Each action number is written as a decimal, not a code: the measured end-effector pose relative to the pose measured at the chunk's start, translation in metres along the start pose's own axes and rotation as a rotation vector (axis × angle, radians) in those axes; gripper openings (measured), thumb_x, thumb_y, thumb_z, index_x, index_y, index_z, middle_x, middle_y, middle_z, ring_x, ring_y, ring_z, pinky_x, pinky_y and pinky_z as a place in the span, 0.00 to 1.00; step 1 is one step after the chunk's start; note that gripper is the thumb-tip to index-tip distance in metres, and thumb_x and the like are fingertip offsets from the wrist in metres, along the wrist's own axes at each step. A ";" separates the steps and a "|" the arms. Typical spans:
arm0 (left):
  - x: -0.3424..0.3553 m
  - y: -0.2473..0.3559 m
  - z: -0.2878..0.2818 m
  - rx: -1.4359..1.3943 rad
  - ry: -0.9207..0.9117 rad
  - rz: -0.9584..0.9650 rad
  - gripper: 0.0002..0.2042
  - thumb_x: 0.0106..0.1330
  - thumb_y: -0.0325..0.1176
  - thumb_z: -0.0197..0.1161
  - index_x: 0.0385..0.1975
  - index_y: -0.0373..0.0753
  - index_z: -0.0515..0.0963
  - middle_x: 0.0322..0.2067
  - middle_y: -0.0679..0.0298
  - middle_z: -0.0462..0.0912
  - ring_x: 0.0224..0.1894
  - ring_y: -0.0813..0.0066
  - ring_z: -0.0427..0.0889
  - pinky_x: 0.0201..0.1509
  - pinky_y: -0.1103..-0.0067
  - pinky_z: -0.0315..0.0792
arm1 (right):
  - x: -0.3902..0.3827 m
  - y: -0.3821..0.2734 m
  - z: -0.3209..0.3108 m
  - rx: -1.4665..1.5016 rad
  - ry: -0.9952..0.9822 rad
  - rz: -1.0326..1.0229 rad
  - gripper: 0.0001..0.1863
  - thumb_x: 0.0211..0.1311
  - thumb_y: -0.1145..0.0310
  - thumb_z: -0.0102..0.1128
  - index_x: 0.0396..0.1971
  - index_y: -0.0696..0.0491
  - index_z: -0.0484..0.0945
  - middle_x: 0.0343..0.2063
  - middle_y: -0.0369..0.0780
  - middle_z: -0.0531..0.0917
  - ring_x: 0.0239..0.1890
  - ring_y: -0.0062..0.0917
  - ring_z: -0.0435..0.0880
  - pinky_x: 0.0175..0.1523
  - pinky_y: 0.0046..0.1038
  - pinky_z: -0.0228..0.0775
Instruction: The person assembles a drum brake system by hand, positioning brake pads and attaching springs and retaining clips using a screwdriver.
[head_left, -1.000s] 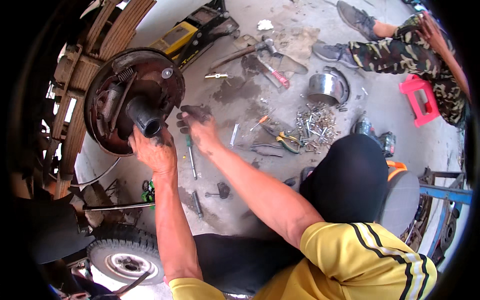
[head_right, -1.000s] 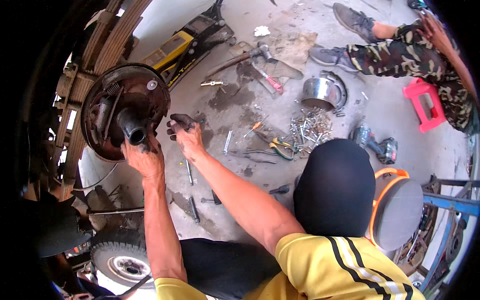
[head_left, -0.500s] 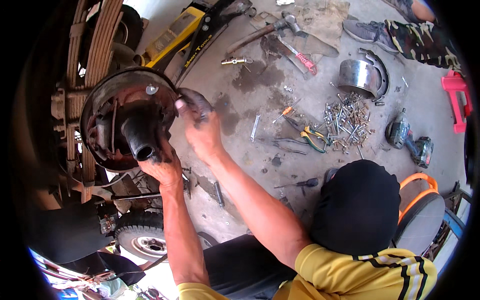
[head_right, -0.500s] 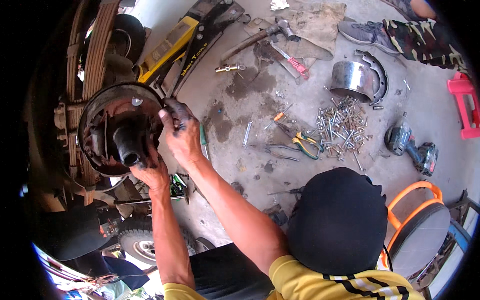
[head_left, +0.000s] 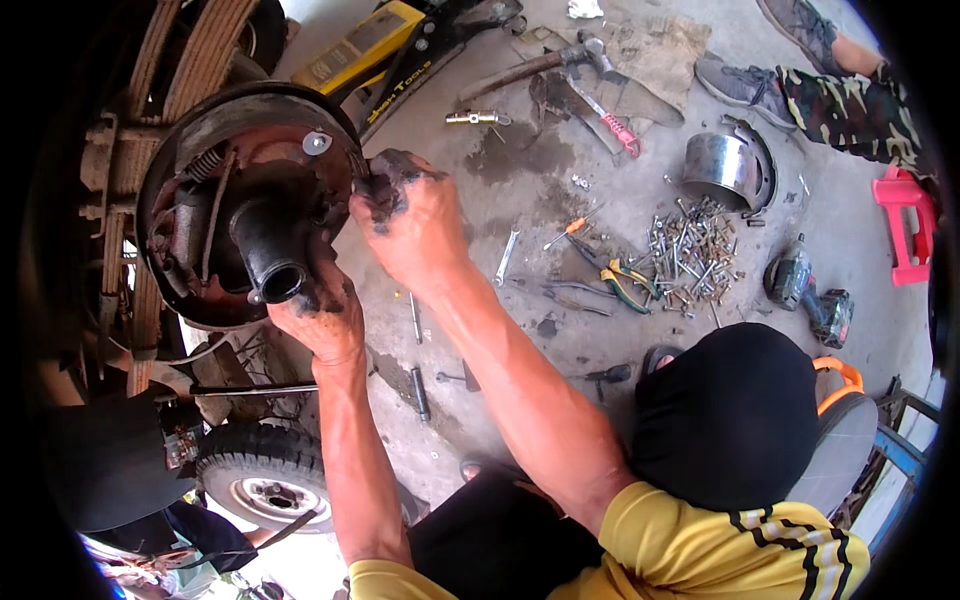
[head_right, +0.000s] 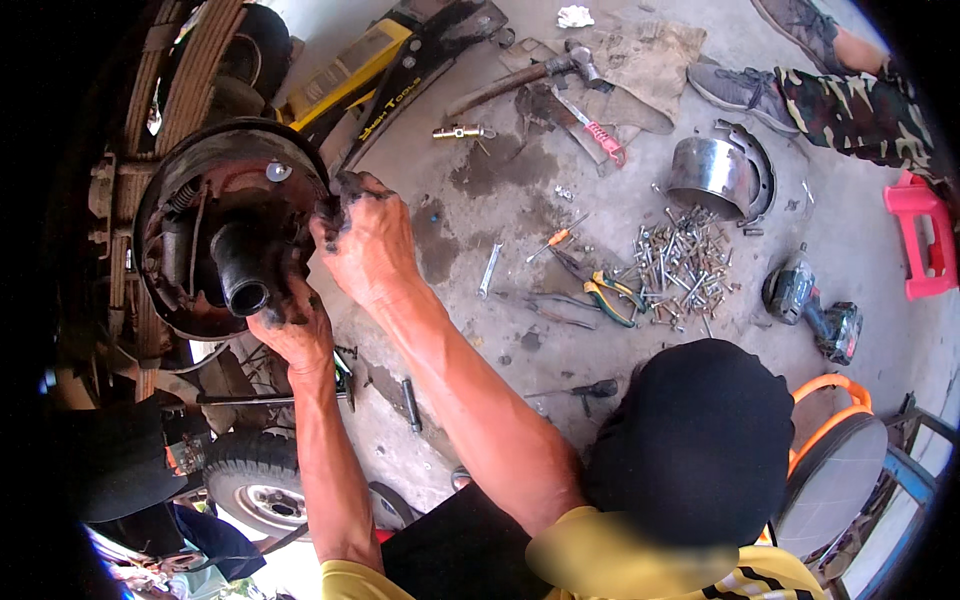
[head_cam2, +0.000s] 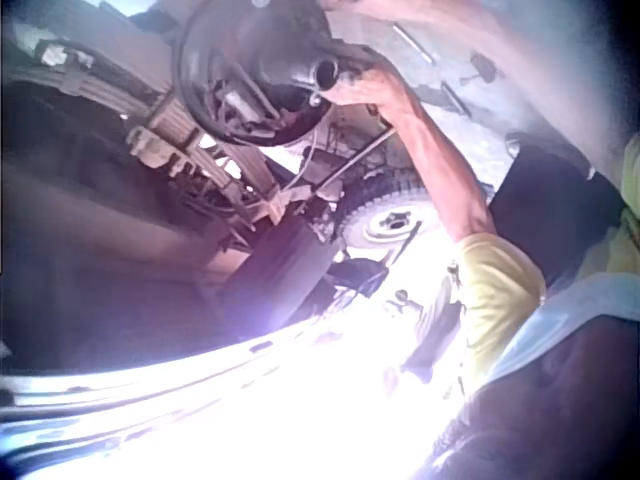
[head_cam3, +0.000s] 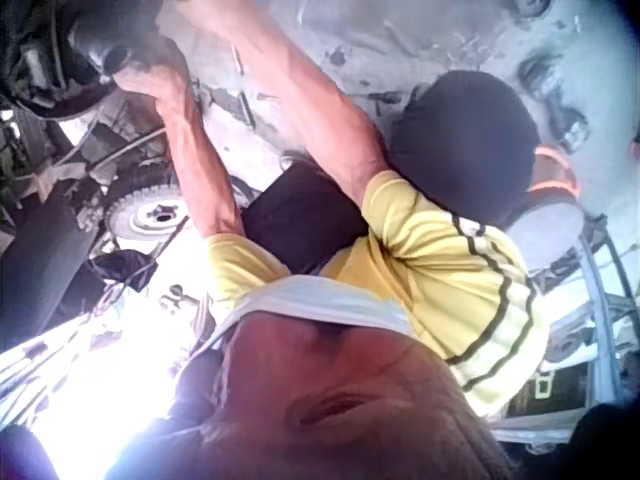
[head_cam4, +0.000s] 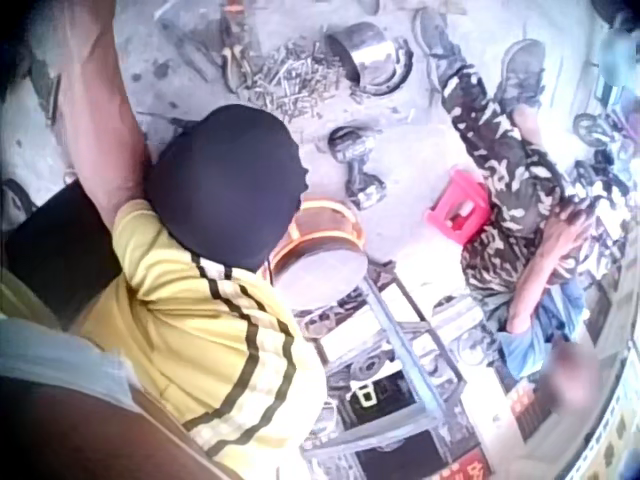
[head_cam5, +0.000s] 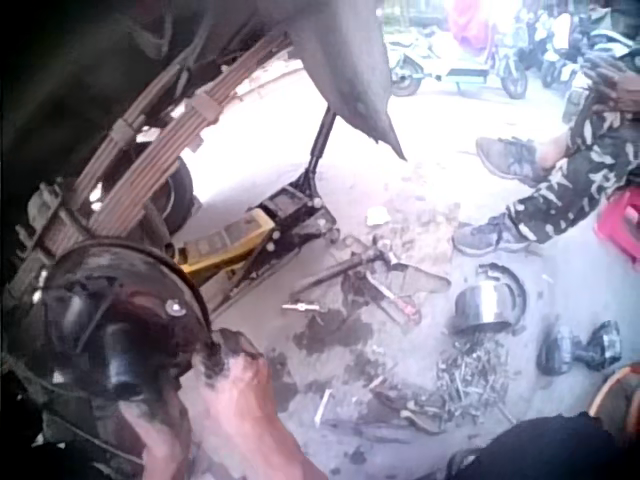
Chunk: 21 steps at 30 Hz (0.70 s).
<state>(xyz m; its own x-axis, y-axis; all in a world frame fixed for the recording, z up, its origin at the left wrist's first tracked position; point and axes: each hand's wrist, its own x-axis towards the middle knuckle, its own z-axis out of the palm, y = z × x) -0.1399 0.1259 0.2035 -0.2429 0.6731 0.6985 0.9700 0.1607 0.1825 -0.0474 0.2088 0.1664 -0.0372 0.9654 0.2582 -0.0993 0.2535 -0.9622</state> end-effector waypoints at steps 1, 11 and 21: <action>0.002 -0.001 0.002 0.010 0.042 0.049 0.06 0.63 0.25 0.63 0.37 0.31 0.82 0.28 0.58 0.85 0.30 0.60 0.84 0.35 0.69 0.75 | 0.001 0.002 0.001 0.000 0.001 -0.018 0.10 0.49 0.71 0.69 0.31 0.57 0.80 0.28 0.47 0.83 0.30 0.46 0.82 0.38 0.40 0.75; 0.000 -0.007 -0.012 0.114 -0.119 0.092 0.07 0.66 0.24 0.58 0.40 0.32 0.81 0.33 0.51 0.85 0.36 0.48 0.83 0.41 0.62 0.75 | 0.004 0.003 -0.005 -0.022 -0.117 0.110 0.13 0.56 0.64 0.67 0.34 0.58 0.82 0.32 0.49 0.85 0.37 0.46 0.83 0.47 0.42 0.76; 0.001 -0.022 -0.015 0.178 -0.021 0.282 0.06 0.68 0.27 0.61 0.37 0.31 0.81 0.30 0.50 0.85 0.31 0.49 0.84 0.33 0.63 0.75 | -0.024 0.015 0.010 0.374 -0.196 0.350 0.09 0.63 0.68 0.66 0.36 0.60 0.84 0.26 0.41 0.87 0.28 0.20 0.84 0.36 0.24 0.75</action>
<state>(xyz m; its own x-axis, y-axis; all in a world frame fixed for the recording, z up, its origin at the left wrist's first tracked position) -0.1616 0.1125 0.2102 0.0333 0.7238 0.6892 0.9861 0.0884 -0.1405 -0.0583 0.1888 0.1468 -0.3126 0.9495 -0.0258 -0.3928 -0.1540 -0.9066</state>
